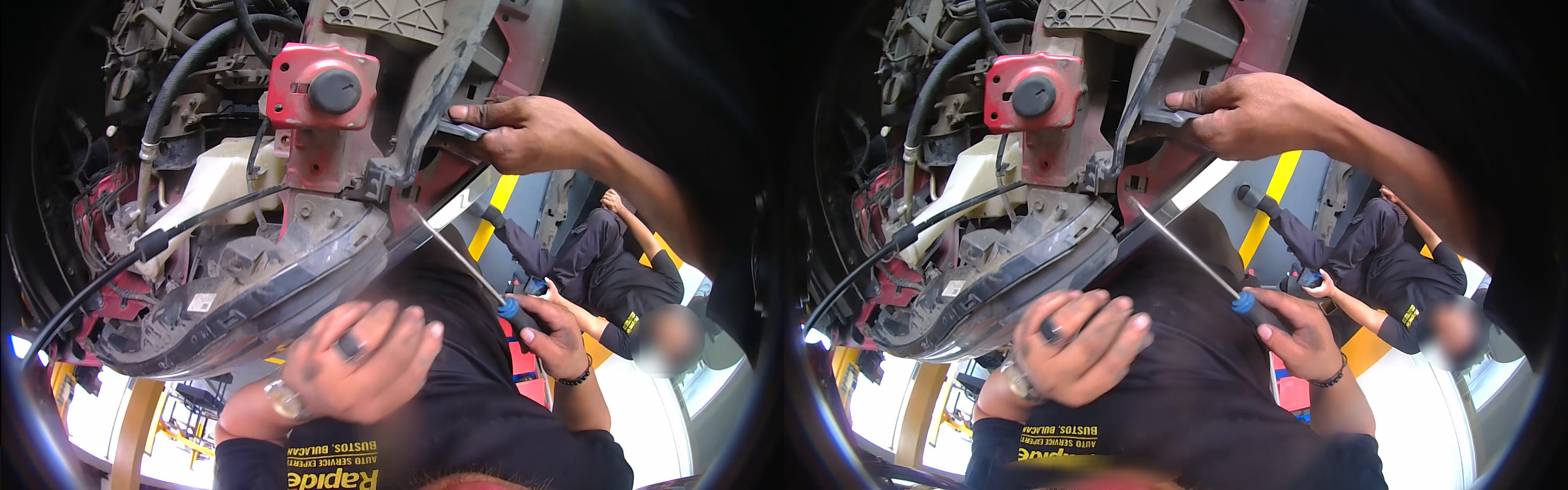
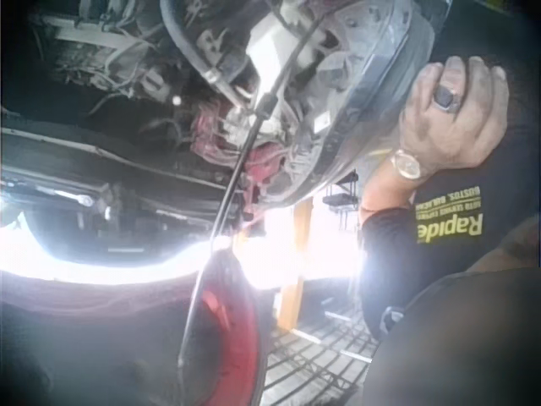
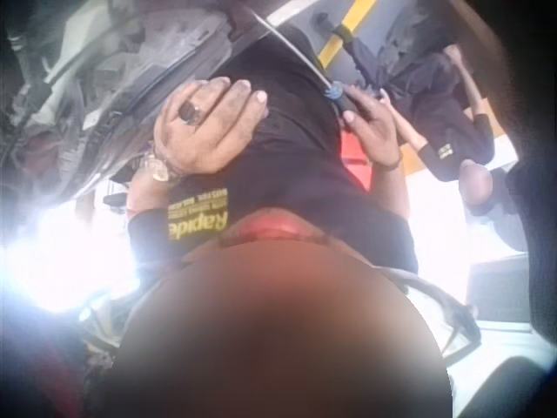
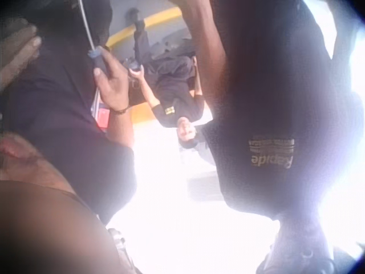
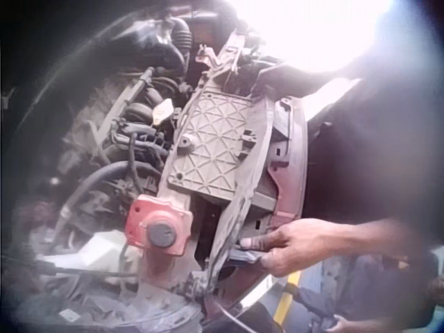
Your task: The person works under the hood of a red car, using a wrench to tighten bolts on the engine components. They adjust their position and reach into the engine bay to secure parts while another person stands nearby.
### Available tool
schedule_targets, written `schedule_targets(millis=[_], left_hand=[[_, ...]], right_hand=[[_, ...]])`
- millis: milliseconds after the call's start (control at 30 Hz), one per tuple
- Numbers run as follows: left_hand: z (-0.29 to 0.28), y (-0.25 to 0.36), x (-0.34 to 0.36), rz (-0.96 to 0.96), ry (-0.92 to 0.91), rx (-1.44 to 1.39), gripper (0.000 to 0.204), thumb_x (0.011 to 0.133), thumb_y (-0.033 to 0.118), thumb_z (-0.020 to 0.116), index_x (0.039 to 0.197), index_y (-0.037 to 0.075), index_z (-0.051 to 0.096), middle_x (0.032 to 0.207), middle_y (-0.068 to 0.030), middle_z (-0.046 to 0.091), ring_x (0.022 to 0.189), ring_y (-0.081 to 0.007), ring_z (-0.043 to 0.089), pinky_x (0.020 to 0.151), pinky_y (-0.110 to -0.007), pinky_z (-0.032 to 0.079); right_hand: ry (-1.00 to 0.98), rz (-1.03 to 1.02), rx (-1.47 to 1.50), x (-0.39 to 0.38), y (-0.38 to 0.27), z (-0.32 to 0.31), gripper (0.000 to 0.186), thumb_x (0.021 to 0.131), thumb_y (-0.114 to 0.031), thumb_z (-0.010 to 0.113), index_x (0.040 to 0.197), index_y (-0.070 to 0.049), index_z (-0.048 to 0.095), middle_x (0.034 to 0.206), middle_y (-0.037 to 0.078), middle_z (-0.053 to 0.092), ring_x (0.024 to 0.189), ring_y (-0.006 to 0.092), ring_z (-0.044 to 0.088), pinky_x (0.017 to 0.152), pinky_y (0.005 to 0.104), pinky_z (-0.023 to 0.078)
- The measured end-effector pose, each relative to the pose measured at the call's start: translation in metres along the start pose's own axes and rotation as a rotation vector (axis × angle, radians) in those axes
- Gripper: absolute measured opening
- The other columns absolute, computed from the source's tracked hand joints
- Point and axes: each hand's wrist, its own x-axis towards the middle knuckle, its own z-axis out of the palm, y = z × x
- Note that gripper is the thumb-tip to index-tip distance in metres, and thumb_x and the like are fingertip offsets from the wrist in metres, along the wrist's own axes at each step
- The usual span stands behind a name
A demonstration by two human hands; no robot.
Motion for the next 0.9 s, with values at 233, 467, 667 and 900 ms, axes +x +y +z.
schedule_targets(millis=[233, 467, 667, 900], left_hand=[[-0.065, -0.027, -0.064, -0.496, 0.264, 0.472, 0.027, 0.108, 0.020, 0.054, 0.118, -0.003, 0.064, 0.102, -0.0190, 0.066, 0.089, -0.0337, 0.065, 0.077, -0.048, 0.053], [-0.062, -0.041, -0.088, -0.573, 0.129, 0.319, 0.038, 0.109, 0.027, 0.055, 0.113, -0.009, 0.068, 0.096, -0.0202, 0.067, 0.086, -0.0355, 0.065, 0.076, -0.047, 0.052], [-0.071, -0.047, -0.093, -0.536, 0.139, 0.225, 0.033, 0.103, 0.021, 0.057, 0.111, -0.009, 0.068, 0.090, -0.0211, 0.062, 0.074, -0.0319, 0.059, 0.066, -0.043, 0.047], [-0.075, -0.045, -0.092, -0.571, 0.086, 0.180, 0.030, 0.102, 0.022, 0.059, 0.108, -0.006, 0.068, 0.087, -0.0170, 0.059, 0.072, -0.0294, 0.056, 0.065, -0.042, 0.044]], right_hand=[[-0.182, 0.054, -0.155, 0.034, -0.032, -0.032, 0.049, 0.092, -0.011, 0.068, 0.138, 0.006, 0.060, 0.096, 0.014, 0.068, 0.085, 0.0246, 0.067, 0.079, 0.0341, 0.051], [-0.276, 0.214, -0.131, 0.064, -0.074, -0.039, 0.047, 0.095, -0.011, 0.067, 0.139, 0.006, 0.059, 0.092, 0.015, 0.067, 0.080, 0.0284, 0.068, 0.077, 0.0346, 0.053], [-0.271, 0.226, -0.227, 0.079, -0.098, -0.040, 0.050, 0.091, -0.005, 0.070, 0.139, 0.004, 0.060, 0.095, 0.017, 0.070, 0.082, 0.0315, 0.071, 0.076, 0.0363, 0.055], [-0.307, 0.337, -0.618, 0.094, -0.157, -0.035, 0.050, 0.087, -0.014, 0.069, 0.132, 0.008, 0.064, 0.091, 0.020, 0.067, 0.075, 0.0356, 0.067, 0.072, 0.0390, 0.052]])
